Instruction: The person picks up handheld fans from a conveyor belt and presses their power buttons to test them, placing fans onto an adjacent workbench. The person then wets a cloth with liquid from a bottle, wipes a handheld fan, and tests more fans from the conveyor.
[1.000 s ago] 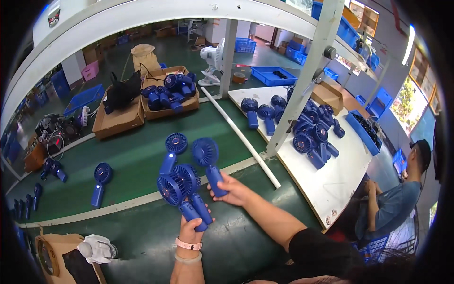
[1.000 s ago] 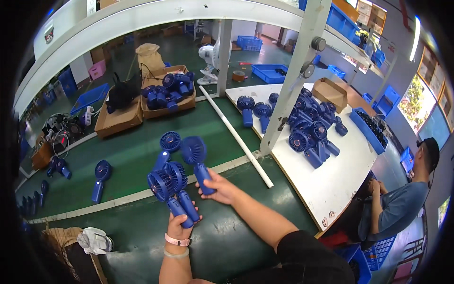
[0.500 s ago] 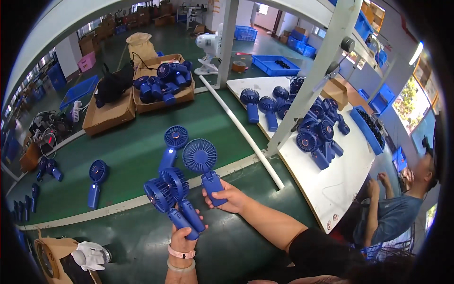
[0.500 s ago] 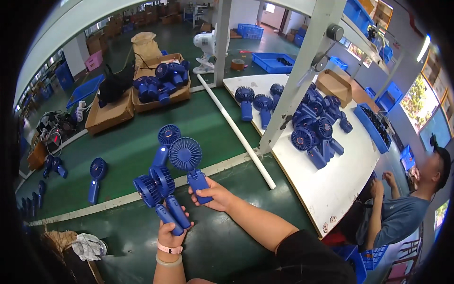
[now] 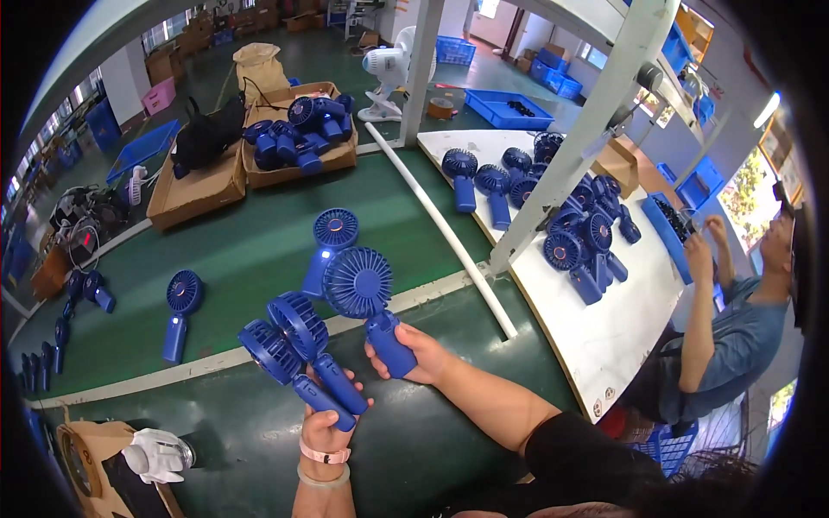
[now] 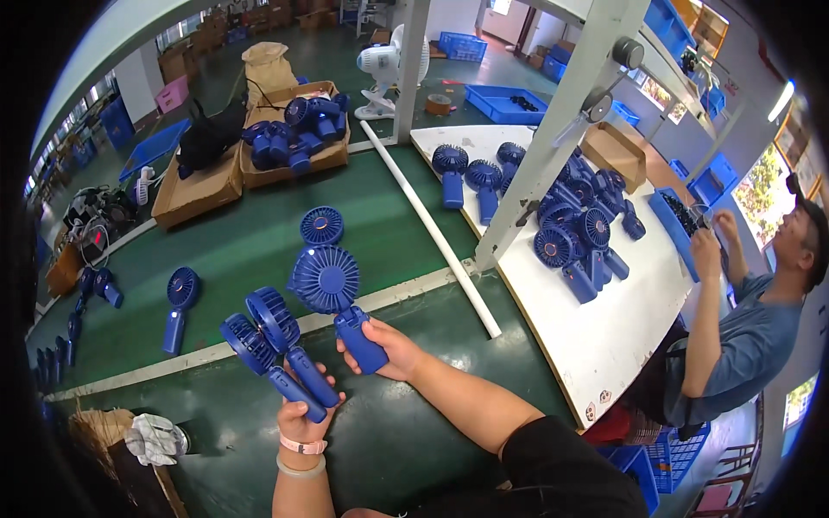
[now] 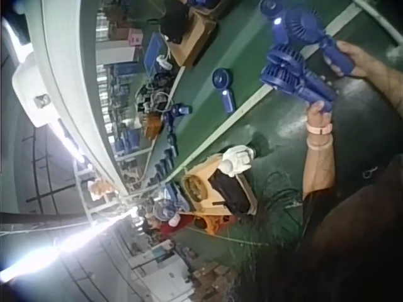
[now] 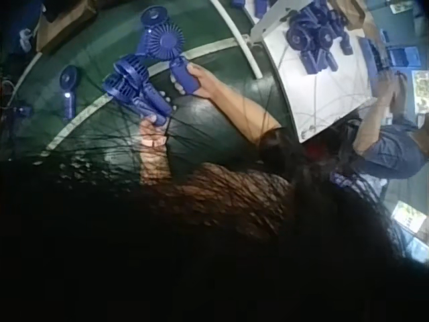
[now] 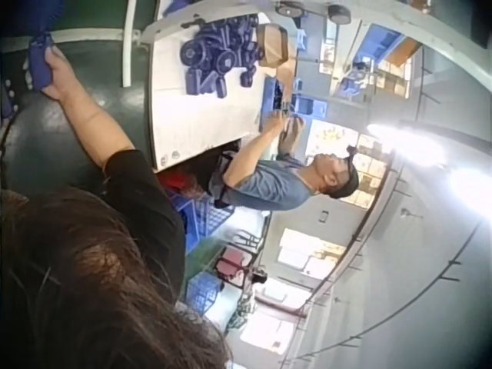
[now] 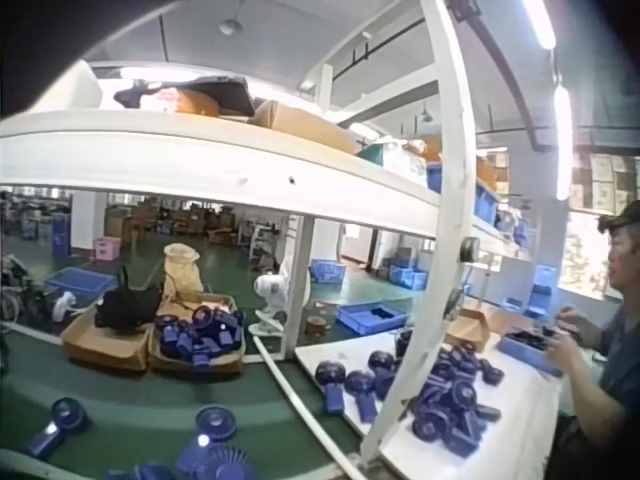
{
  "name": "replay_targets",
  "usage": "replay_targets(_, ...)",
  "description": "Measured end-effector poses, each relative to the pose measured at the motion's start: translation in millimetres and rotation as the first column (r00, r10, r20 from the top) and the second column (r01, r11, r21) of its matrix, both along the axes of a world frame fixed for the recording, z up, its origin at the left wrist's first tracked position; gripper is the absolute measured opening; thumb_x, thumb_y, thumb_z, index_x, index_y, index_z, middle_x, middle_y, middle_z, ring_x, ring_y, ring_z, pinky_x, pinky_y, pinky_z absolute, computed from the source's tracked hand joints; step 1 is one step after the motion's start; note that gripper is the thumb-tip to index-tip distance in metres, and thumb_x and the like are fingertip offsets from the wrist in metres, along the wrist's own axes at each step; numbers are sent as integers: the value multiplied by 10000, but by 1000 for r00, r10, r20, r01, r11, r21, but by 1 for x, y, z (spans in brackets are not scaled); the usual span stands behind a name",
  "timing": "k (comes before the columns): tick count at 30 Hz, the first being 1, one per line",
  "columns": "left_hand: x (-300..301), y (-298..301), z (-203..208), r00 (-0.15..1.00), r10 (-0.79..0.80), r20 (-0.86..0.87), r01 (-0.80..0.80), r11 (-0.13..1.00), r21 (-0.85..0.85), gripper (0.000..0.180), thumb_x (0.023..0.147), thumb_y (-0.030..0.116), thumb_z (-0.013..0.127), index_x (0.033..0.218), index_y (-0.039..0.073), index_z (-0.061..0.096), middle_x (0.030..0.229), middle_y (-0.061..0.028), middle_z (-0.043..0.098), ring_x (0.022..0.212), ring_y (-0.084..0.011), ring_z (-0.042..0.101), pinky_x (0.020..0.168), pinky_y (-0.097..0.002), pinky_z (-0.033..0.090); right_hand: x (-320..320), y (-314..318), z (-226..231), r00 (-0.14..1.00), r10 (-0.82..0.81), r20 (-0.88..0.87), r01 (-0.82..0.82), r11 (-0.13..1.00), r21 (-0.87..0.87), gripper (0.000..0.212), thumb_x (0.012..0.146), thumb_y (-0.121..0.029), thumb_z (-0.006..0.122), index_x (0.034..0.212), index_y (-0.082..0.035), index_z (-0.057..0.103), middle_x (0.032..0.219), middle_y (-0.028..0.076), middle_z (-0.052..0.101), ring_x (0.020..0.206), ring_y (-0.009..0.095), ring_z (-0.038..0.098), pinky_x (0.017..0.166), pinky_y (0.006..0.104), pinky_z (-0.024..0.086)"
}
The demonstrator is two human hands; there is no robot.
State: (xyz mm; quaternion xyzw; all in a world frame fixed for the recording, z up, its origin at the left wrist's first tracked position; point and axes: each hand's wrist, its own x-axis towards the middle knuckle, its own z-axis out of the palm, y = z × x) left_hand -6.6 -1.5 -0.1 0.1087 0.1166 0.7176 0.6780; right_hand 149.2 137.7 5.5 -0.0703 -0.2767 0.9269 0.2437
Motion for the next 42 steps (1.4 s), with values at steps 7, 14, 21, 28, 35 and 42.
replay_targets(7,0,-2,-2,999,-25,-25,26,999,34,826,620,-8,602,1345,234,287,1181,-182,438,1059,-324,514,849,-529,472,-2,0,-3,1000,21,-7,-20,998,56,539,883,-512,402,1205,-81,411,1021,125,536,773,227,544,685,345,448)
replay_targets(14,1,-2,-2,999,-23,-25,24,999,21,835,607,-3,610,1341,238,296,1172,-182,439,1052,-321,514,835,-527,478,-3,-1,-1,997,-22,75,18,999,49,647,884,-582,283,1143,-19,470,1018,135,564,783,228,561,707,339,450)
replay_targets(21,0,-1,-1,999,-20,-46,20,1000,1,845,601,4,612,1346,228,283,1169,-178,441,1051,-321,513,829,-525,481,-5,0,2,995,-38,93,39,999,-5,619,911,-533,244,1131,-3,478,1037,156,563,806,239,566,728,344,457)
replay_targets(28,3,0,1,998,-16,-56,17,1000,25,782,617,14,610,1315,218,323,1169,-167,464,1052,-324,533,831,-539,481,-1,-4,9,992,-114,58,113,993,13,400,891,-321,490,1149,-17,459,993,119,560,842,208,574,764,346,482)
replay_targets(35,4,0,2,997,-15,-82,13,1000,-13,812,591,15,625,1316,223,325,1158,-157,475,1032,-323,540,815,-537,485,-8,-15,16,939,-233,253,181,960,213,396,855,-139,570,1198,-39,402,1017,69,564,864,164,588,774,297,491)
replay_targets(42,2,-1,4,993,-5,-116,0,999,-39,818,588,22,635,1315,230,323,1156,-156,476,1029,-321,539,815,-538,481,-11,-12,10,892,-335,305,240,920,309,427,799,-52,599,1191,-32,431,1061,127,586,926,203,598,827,337,480)
